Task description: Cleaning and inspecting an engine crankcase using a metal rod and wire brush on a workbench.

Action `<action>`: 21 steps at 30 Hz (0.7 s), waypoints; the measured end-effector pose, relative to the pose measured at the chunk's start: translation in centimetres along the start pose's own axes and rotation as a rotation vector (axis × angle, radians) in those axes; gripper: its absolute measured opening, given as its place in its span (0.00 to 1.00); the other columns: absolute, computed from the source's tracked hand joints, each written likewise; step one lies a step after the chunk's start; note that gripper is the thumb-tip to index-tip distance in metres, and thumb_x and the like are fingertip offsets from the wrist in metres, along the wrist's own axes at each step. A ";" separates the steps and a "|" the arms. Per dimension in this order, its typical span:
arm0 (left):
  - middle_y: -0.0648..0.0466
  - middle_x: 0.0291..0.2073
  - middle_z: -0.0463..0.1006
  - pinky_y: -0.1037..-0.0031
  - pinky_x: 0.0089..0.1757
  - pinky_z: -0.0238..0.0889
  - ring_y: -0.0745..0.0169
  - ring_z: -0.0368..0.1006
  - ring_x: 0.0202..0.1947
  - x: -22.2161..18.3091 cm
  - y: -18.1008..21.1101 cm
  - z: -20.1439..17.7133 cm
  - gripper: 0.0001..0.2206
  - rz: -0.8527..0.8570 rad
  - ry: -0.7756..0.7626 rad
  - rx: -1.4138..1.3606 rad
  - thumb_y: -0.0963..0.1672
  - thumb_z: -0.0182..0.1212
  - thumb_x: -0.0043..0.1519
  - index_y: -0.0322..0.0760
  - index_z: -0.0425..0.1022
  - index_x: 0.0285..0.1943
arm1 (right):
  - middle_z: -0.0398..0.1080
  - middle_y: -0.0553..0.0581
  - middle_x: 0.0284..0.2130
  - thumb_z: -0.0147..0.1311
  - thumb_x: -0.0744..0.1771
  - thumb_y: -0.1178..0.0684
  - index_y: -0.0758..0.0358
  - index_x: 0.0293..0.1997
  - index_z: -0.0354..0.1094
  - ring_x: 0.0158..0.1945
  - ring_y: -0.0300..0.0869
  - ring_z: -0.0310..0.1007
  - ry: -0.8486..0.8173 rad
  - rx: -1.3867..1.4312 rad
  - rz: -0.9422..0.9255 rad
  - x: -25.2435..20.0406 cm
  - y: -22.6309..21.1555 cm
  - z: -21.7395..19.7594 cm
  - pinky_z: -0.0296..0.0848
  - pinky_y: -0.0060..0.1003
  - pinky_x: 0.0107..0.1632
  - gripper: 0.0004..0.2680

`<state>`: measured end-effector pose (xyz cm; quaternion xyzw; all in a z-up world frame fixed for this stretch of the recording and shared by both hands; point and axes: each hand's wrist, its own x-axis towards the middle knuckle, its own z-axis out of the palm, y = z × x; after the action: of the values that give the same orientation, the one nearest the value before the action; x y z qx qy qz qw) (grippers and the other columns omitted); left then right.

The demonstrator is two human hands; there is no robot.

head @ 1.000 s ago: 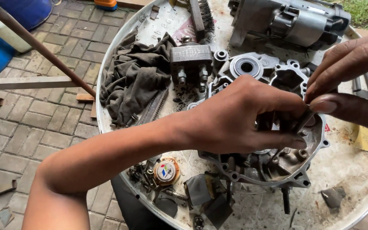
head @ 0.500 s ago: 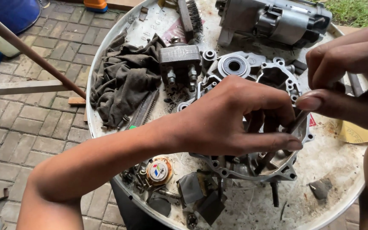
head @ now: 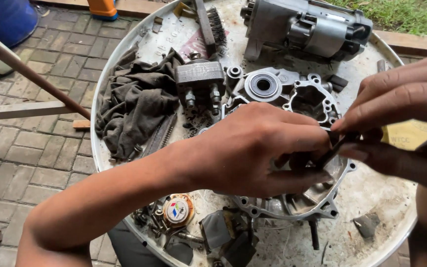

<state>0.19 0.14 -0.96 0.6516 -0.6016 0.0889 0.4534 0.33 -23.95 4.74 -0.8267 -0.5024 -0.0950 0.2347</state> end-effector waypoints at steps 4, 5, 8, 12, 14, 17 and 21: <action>0.49 0.34 0.73 0.63 0.30 0.64 0.52 0.73 0.28 0.0 0.7 -0.3 0.08 0.016 -0.063 0.033 0.44 0.58 0.67 0.33 0.68 0.45 | 0.77 0.44 0.21 0.62 0.59 0.47 0.54 0.34 0.72 0.18 0.31 0.77 0.014 0.038 -0.052 0.5 -1.5 0.3 0.79 0.23 0.24 0.08; 0.48 0.33 0.70 0.58 0.29 0.59 0.46 0.71 0.28 0.0 0.9 -0.4 0.09 0.019 -0.054 0.064 0.45 0.55 0.68 0.33 0.67 0.42 | 0.75 0.44 0.20 0.60 0.59 0.46 0.55 0.32 0.71 0.17 0.34 0.75 0.039 0.053 -0.029 0.9 -2.3 0.4 0.76 0.25 0.24 0.08; 0.51 0.36 0.71 0.59 0.29 0.60 0.49 0.72 0.30 -0.3 0.4 -0.1 0.09 0.023 -0.062 0.116 0.47 0.56 0.68 0.37 0.69 0.46 | 0.60 0.45 0.11 0.59 0.58 0.46 0.55 0.24 0.62 0.12 0.39 0.55 0.098 0.148 -0.085 0.7 -1.4 1.1 0.58 0.29 0.19 0.09; 0.53 0.32 0.70 0.62 0.25 0.56 0.54 0.70 0.27 -0.3 0.7 0.4 0.10 0.031 -0.065 0.119 0.48 0.56 0.67 0.38 0.68 0.41 | 0.50 0.50 0.09 0.64 0.55 0.46 0.58 0.17 0.57 0.13 0.43 0.44 0.089 0.187 -0.078 2.0 -2.7 0.8 0.49 0.32 0.19 0.14; 0.51 0.34 0.70 0.57 0.28 0.58 0.47 0.72 0.32 -0.5 0.7 0.8 0.11 -0.003 -0.084 0.125 0.48 0.51 0.69 0.36 0.66 0.43 | 0.48 0.48 0.11 0.57 0.58 0.44 0.56 0.18 0.56 0.14 0.43 0.42 0.044 0.125 -0.110 1.9 -2.6 0.7 0.47 0.35 0.20 0.13; 0.50 0.31 0.69 0.57 0.25 0.55 0.47 0.69 0.28 -0.5 0.9 0.9 0.11 -0.007 -0.046 0.128 0.47 0.50 0.69 0.35 0.64 0.40 | 0.54 0.49 0.12 0.54 0.60 0.46 0.57 0.19 0.58 0.13 0.44 0.48 0.054 0.065 -0.064 2.0 -2.8 0.9 0.50 0.34 0.20 0.11; 0.49 0.36 0.75 0.58 0.27 0.63 0.49 0.74 0.30 -0.7 0.4 0.9 0.10 -0.026 -0.102 0.108 0.46 0.52 0.69 0.33 0.68 0.49 | 0.76 0.40 0.20 0.58 0.57 0.36 0.50 0.39 0.71 0.16 0.33 0.72 -0.016 -0.012 -0.045 -0.7 -0.4 0.5 0.73 0.27 0.24 0.15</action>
<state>-0.72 0.02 -1.75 0.6864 -0.6099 0.0821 0.3875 -0.36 -24.12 4.17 -0.8174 -0.5221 -0.0964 0.2235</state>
